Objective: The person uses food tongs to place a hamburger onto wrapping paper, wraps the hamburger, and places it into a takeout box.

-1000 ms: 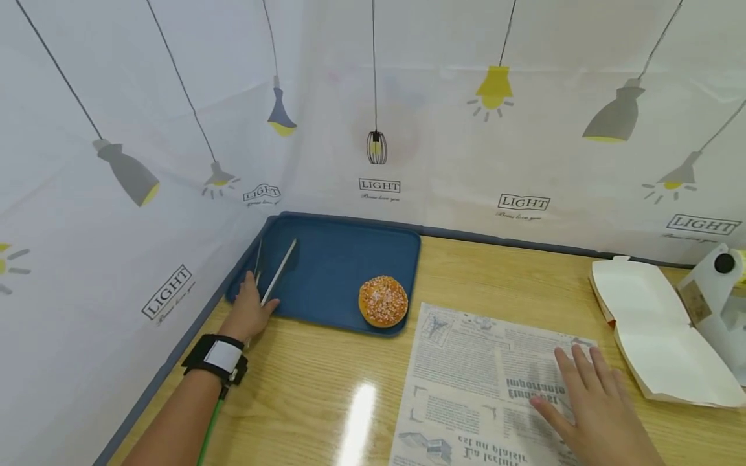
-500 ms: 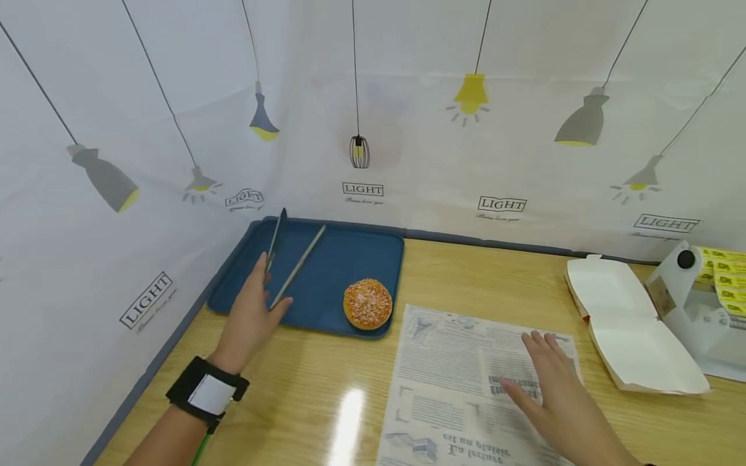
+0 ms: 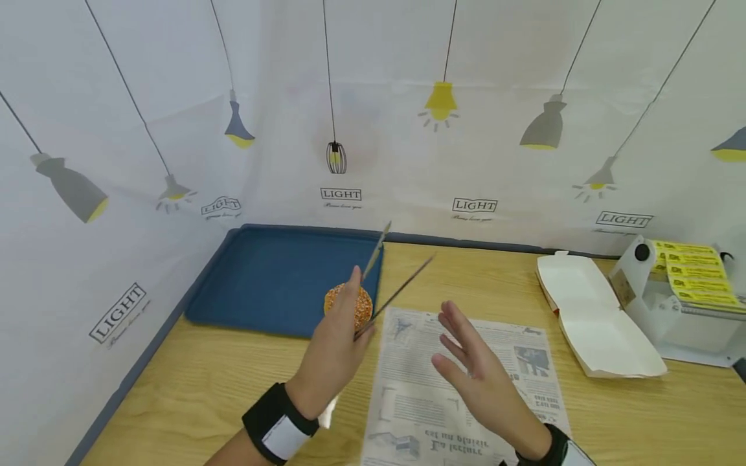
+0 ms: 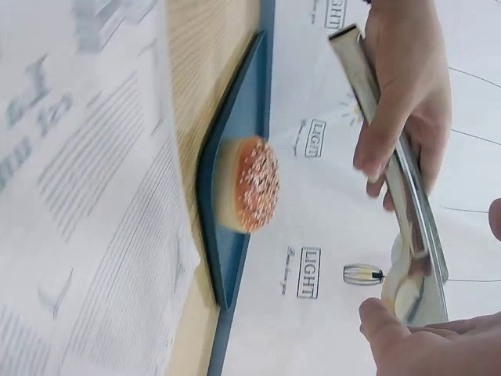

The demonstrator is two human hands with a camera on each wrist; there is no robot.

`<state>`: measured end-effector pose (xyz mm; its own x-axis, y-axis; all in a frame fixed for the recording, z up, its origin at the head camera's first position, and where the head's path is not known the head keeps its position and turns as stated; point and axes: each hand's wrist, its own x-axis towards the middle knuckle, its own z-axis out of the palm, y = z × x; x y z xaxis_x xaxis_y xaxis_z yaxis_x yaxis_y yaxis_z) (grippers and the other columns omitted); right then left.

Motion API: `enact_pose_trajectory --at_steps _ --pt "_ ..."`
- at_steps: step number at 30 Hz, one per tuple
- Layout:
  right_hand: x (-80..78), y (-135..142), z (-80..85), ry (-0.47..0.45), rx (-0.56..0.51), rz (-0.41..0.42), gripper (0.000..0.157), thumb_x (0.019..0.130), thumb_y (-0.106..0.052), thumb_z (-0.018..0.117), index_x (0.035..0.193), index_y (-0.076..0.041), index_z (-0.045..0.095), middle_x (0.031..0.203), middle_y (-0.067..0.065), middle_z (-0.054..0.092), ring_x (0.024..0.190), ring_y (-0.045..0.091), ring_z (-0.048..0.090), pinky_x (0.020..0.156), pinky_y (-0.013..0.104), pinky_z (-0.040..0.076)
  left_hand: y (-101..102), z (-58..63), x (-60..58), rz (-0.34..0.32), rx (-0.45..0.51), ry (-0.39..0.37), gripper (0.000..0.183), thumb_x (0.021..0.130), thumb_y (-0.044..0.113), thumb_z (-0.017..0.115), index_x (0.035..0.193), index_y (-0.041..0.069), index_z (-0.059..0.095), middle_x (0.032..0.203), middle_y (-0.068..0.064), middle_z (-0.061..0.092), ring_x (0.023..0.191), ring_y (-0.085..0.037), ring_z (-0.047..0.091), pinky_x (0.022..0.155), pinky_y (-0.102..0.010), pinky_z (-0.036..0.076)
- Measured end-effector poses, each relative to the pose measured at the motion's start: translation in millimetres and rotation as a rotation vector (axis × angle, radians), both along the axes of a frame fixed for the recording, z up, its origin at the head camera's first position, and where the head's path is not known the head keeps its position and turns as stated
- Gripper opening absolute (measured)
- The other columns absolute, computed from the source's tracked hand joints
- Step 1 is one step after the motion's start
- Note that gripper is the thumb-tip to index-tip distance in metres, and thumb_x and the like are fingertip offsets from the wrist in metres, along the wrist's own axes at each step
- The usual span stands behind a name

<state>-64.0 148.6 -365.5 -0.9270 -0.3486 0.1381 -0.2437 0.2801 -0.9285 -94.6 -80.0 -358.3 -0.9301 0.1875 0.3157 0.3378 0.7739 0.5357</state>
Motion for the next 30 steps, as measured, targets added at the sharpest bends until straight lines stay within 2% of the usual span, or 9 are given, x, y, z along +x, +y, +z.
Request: enact_pose_trajectory --at_steps 5,9,11,13,15,19,21,26,30 --pt "1.3 -16 4.2 -0.098 -0.216 0.099 0.078 0.102 -0.013 0.046 0.155 0.0 -0.009 0.165 0.024 -0.007 0.149 0.04 0.007 0.112 0.053 0.022 25 -2.4 3.6 -0.046 -0.027 -0.007 0.095 0.085 0.013 0.072 0.157 0.006 0.012 0.159 -0.016 0.034 0.138 -0.028 0.041 0.103 -0.047 0.052" --pt "-0.1 -20 7.3 -0.141 -0.272 0.093 0.077 0.104 -0.013 0.041 0.155 -0.003 -0.015 0.164 0.019 -0.016 0.149 0.038 0.001 0.114 0.052 0.019 37 -3.7 6.0 -0.09 0.0 -0.026 0.094 0.085 0.013 0.072 0.157 0.005 0.012 0.16 -0.017 0.032 0.139 -0.028 0.04 0.105 -0.047 0.051" --pt "-1.8 -19 7.9 -0.147 -0.287 0.089 0.074 0.105 -0.014 0.037 0.154 -0.004 -0.017 0.164 0.019 -0.019 0.149 0.038 0.0 0.116 0.055 0.018 40 -4.4 6.8 -0.122 0.026 -0.041 0.097 0.085 0.016 0.073 0.157 0.005 0.009 0.161 -0.018 0.029 0.14 -0.027 0.038 0.106 -0.047 0.05" --pt "-5.0 -18 8.0 -0.17 -0.313 0.085 0.072 0.106 -0.015 0.032 0.154 -0.007 -0.02 0.164 0.016 -0.022 0.15 0.036 -0.002 0.118 0.06 0.015 41 -4.6 7.7 -0.18 0.045 -0.074 0.101 0.086 0.021 0.072 0.158 0.008 0.003 0.164 -0.018 0.022 0.143 -0.026 0.033 0.108 -0.048 0.048" --pt "-7.9 -16 7.1 -0.193 -0.332 0.073 0.07 0.106 -0.019 0.029 0.154 -0.012 -0.022 0.164 0.014 -0.023 0.15 0.034 -0.004 0.119 0.066 0.009 41 -5.9 9.4 -0.271 0.06 -0.118 0.104 0.088 0.02 0.07 0.157 0.009 -0.006 0.165 -0.018 0.012 0.147 -0.025 0.024 0.112 -0.049 0.043" --pt "-14.0 -11 5.4 -0.189 -0.314 0.044 0.065 0.106 -0.024 0.021 0.155 -0.021 -0.021 0.165 0.014 -0.019 0.15 0.034 -0.007 0.116 0.074 0.002 36 -7.9 12.5 -0.465 0.079 -0.212 0.103 0.086 0.007 0.059 0.155 0.014 -0.017 0.167 -0.011 -0.007 0.15 -0.021 0.006 0.118 -0.053 0.033" --pt "-16.2 -8 5.4 -0.176 -0.284 0.027 0.062 0.106 -0.026 0.018 0.155 -0.022 -0.019 0.166 0.014 -0.016 0.15 0.036 -0.005 0.114 0.077 0.001 33 -8.1 14.2 -0.511 0.071 -0.209 0.102 0.082 -0.003 0.055 0.156 0.015 -0.013 0.167 -0.011 -0.009 0.151 -0.023 0.0 0.12 -0.056 0.028" --pt "-18.8 -3 4.5 -0.153 -0.277 0.013 0.061 0.106 -0.026 0.021 0.157 -0.026 -0.013 0.167 0.012 -0.01 0.149 0.038 0.006 0.111 0.08 0.003 32 -7.5 17.6 -0.476 -0.039 -0.087 0.099 0.076 -0.013 0.053 0.158 0.016 0.007 0.166 -0.021 -0.004 0.149 -0.037 -0.006 0.117 -0.068 0.022" --pt "-16.6 0 -1.3 -0.073 -0.211 -0.011 0.078 0.102 -0.018 0.043 0.157 -0.021 -0.012 0.164 0.021 0.006 0.145 0.04 0.019 0.109 0.078 0.022 32 -8.1 18.8 -0.436 -0.087 -0.008 0.096 0.075 -0.015 0.054 0.158 0.017 0.018 0.165 -0.024 0.001 0.148 -0.043 -0.004 0.113 -0.074 0.023"
